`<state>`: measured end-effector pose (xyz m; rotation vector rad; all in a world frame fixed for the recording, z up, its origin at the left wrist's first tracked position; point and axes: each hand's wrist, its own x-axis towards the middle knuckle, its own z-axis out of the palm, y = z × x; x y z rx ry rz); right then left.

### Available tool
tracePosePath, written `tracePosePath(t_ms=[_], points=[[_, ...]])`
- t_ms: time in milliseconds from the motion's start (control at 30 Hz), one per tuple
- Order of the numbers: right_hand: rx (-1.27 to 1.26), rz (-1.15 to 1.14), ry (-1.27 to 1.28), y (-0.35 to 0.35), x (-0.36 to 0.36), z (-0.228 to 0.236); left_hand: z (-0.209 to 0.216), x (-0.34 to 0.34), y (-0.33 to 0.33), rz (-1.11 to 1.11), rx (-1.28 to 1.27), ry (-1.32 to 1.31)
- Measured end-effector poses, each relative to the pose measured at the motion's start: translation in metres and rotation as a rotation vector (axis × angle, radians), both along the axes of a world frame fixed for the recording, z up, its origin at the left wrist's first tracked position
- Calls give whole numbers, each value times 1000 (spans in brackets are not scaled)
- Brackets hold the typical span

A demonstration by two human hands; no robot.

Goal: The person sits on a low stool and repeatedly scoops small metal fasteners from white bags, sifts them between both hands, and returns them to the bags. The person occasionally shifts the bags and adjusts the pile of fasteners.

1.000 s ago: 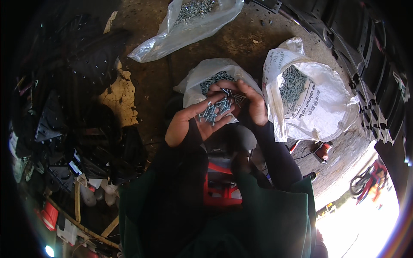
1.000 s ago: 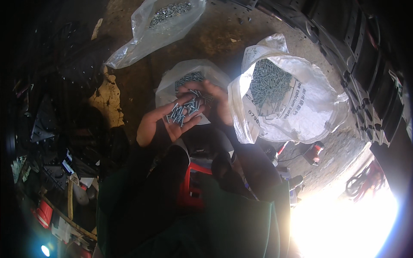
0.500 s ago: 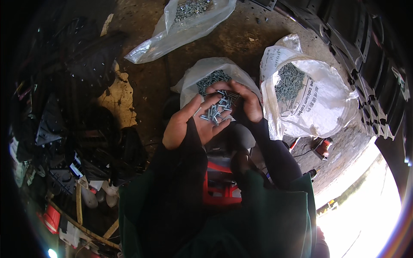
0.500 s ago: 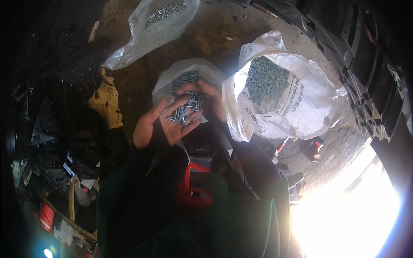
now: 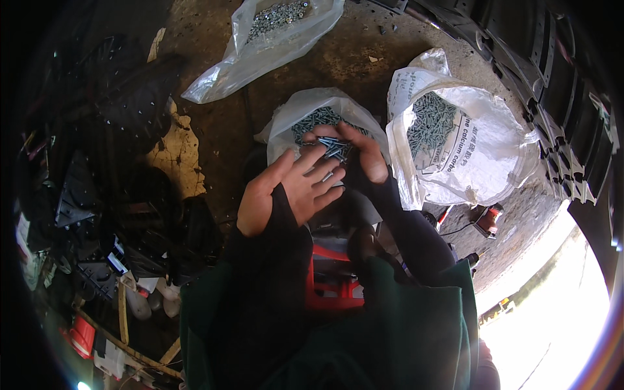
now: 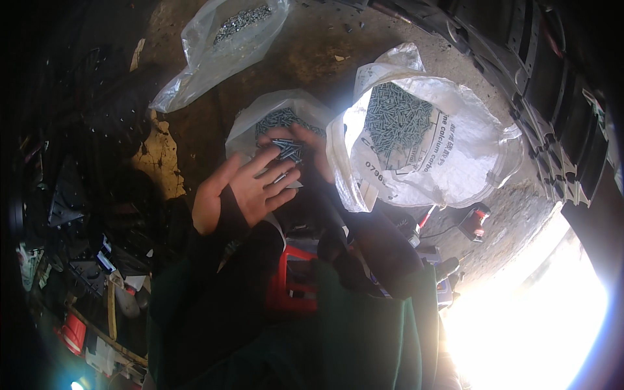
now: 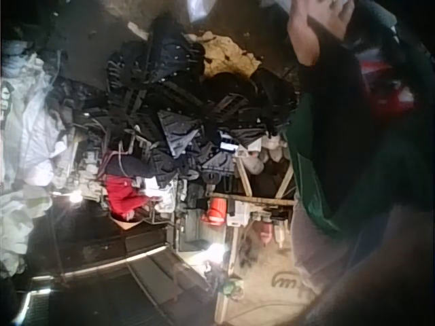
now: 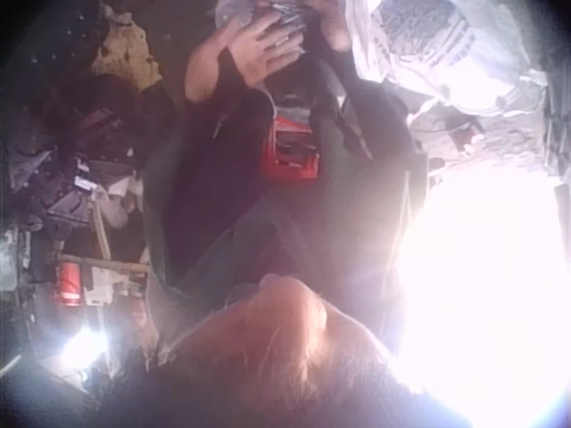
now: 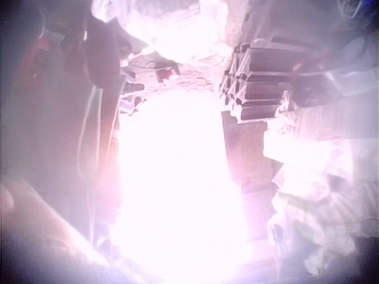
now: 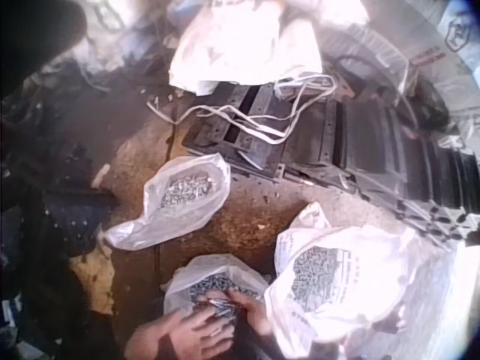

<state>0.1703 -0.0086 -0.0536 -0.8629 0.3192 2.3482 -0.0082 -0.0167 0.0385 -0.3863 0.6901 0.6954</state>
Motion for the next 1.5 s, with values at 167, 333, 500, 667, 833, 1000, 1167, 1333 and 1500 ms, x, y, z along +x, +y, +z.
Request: tracePosePath(t_ms=[167,333,500,667,833,1000,1167,1333,1500], points=[[-201,12,38,-10,-13,17,16,-10,6,-162,67,112],[-268,140,92,-16,-14,58,49,-32,9,-364,239,199],[250,568,-178,-2,22,123,41,-58,26,-204,506,490],[679,42,-117,2,87,184,0,-29,21,-343,519,685],[692,111,-1568,15,92,169,-24,-2,1,-175,569,951],[1097,77,-1903,6,78,159,-50,13,-8,-557,1072,1400],[1254,143,-896,-29,79,184,-104,54,4,-1107,1593,1723],[1281,693,-744,-56,37,125,-144,63,1,-1149,1732,1805],[1173,480,-1370,-57,1,46,-153,51,-3,-1009,1460,1760]])
